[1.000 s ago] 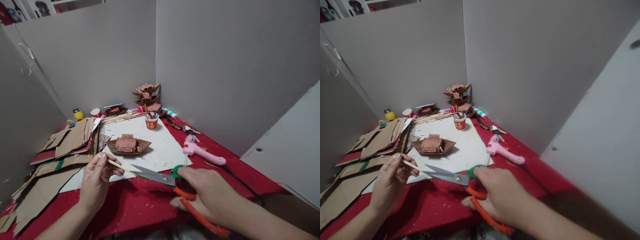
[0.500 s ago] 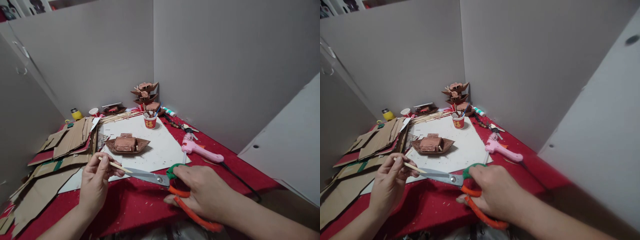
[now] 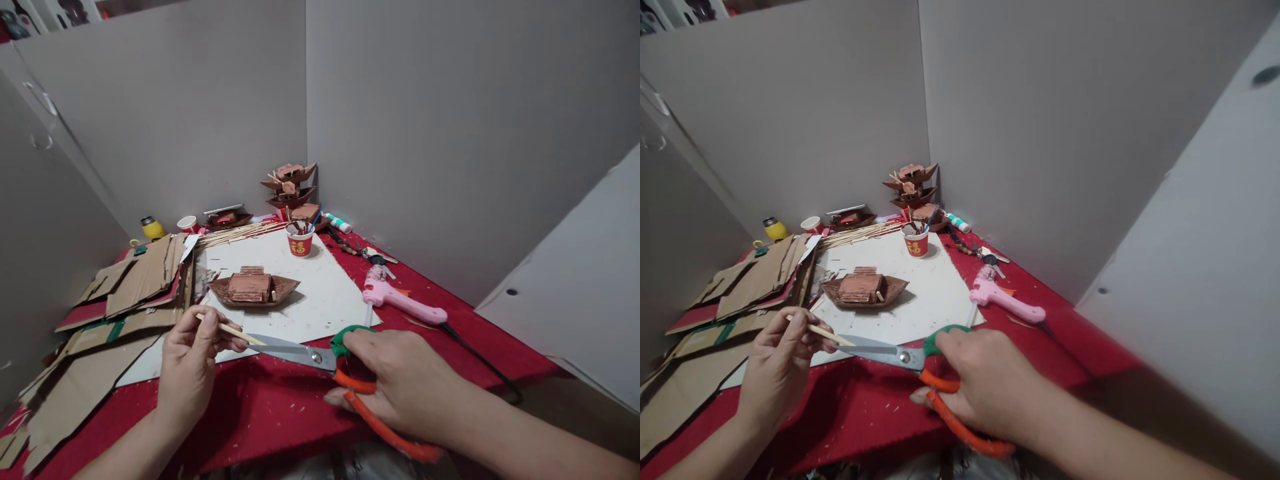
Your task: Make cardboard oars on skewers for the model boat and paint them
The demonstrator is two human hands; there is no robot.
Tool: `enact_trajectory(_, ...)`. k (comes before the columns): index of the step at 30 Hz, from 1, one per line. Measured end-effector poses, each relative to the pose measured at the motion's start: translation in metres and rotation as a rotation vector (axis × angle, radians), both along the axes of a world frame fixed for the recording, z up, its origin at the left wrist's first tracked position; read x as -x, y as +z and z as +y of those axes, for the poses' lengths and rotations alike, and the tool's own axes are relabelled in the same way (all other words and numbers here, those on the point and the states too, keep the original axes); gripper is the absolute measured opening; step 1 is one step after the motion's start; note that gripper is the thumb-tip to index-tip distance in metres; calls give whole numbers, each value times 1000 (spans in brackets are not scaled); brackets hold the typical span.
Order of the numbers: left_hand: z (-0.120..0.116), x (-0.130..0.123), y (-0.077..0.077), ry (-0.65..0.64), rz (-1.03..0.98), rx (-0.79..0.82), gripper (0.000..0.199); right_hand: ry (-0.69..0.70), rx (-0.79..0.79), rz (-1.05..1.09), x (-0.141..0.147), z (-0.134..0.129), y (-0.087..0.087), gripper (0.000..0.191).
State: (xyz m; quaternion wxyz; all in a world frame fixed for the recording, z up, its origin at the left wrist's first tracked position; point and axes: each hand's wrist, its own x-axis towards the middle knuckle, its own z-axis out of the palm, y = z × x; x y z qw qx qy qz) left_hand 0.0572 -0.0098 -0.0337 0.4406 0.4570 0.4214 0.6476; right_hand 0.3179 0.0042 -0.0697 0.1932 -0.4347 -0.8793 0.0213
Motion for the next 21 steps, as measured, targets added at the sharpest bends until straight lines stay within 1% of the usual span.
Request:
enact_trajectory(4, 2, 1, -3, 1, 8, 7, 15, 2, 7, 11, -2, -1, 0, 45)
enact_trajectory(7, 2, 1, -3, 10, 8, 11, 15, 3, 45, 39, -4, -3, 0, 44)
enact_trajectory(10, 1, 0, -2, 14, 3, 17, 15, 5, 63, 62, -5, -3, -6, 46)
enact_trajectory(14, 1, -1, -1, 6, -19, 45, 15, 14, 18, 92, -5, -3, -16, 49)
enact_trajectory(16, 0, -2, 0, 2, -29, 56, 16, 16, -12, 108, -5, -2, -18, 50)
enact_trajectory(18, 0, -1, 1, 5, -34, 58, 16, 12, -18, 114, -5, -1, -16, 50)
enact_trajectory(21, 0, -1, 2, 5, -36, 49, 16, -8, 13, 109, -5, 0, -8, 48)
